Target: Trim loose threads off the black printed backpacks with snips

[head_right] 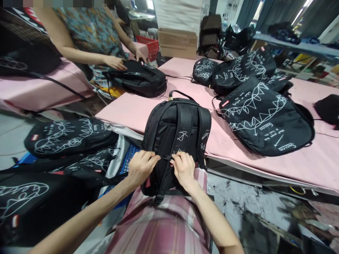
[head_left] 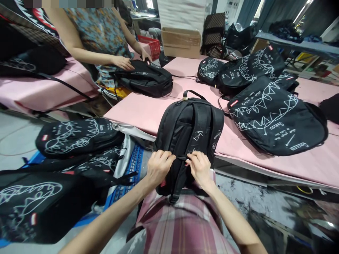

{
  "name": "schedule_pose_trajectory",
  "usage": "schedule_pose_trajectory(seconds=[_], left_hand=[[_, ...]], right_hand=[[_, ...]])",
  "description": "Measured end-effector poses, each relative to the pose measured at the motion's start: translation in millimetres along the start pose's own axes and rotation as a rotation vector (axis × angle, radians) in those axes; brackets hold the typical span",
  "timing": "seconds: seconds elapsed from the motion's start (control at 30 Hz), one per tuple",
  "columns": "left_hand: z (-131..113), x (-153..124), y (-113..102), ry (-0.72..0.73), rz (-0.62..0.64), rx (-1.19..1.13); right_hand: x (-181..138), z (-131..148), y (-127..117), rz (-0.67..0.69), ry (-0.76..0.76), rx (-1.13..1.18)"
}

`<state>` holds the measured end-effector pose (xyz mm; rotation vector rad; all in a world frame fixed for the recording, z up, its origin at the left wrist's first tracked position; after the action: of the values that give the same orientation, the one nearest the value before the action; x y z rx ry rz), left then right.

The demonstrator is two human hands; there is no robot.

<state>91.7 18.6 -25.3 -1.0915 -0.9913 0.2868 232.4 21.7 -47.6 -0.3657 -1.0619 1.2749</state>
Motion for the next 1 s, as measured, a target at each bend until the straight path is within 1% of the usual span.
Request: schedule_pose_trajectory(seconds=[0.13, 0.37, 0.53, 0.63, 0.7, 0.73, 0.8, 0.83, 0.87, 0.9, 0.93, 0.97, 1.0], left_hand=[[0.1, -2.1, 3.5, -0.052, 0.006, -0.029], [-2.5, 3.2, 4.9, -0.052, 0.033, 0.003], [-6.4, 7.6, 6.3, -0.052, 0.012, 0.008], [0.9, 4.7, 3.9, -0.111, 0.021, -0.083], [12.0, 2.5, 2.8, -0.185, 0.087, -0.277], [17.7, 2.8, 3.3, -0.233, 0.141, -0.427], [26.1, 10.0, 3.7, -0.357, 0.243, -0.764], [29.2, 18.9, 2.8, -0.438, 0.26, -0.916], [31.9, 32.1, 1.7, -0.525, 0.242, -1.043], [34.3, 49.1, 1.0, -0.61, 0.19, -1.144], [35.7, 69.3, 1.3, -0.68, 0.11, -1.229], [34.2, 91.5, 3.9, -0.725, 0.032, -1.322], [30.3, 113.3, 9.7, -0.761, -0.018, -1.418]], right_hand=[[-1.2, 7.6, 2.7, 0.001, -0.058, -0.041], [1.1, 17.1, 6.0, -0.007, -0.124, -0.065], [1.7, 18.8, 8.5, -0.041, -0.136, -0.071], [-0.1, 16.4, 4.5, -0.031, -0.12, -0.004], [1.5, 4.5, -4.7, -0.007, -0.038, 0.154], [3.9, -6.7, -10.1, 0.01, 0.041, 0.259], [11.1, -38.3, -20.5, 0.019, 0.257, 0.458], [15.1, -57.0, -25.9, -0.003, 0.376, 0.54], [19.1, -75.8, -31.3, -0.04, 0.487, 0.611], [23.0, -93.7, -36.8, -0.09, 0.581, 0.672], [26.8, -109.7, -42.0, -0.145, 0.654, 0.727], [30.4, -123.4, -46.8, -0.198, 0.707, 0.775], [34.1, -134.4, -51.3, -0.239, 0.738, 0.812]])
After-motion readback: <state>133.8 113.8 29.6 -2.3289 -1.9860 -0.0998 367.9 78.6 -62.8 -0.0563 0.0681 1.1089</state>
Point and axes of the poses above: each hand's wrist, its own x-axis towards the middle knuckle, its own y-axis out of the palm, z = x × y, the point moved 8 cm from there along x, towards the middle knuckle, and after that the axes turned 10 degrees about y, right-handed, at the moved point
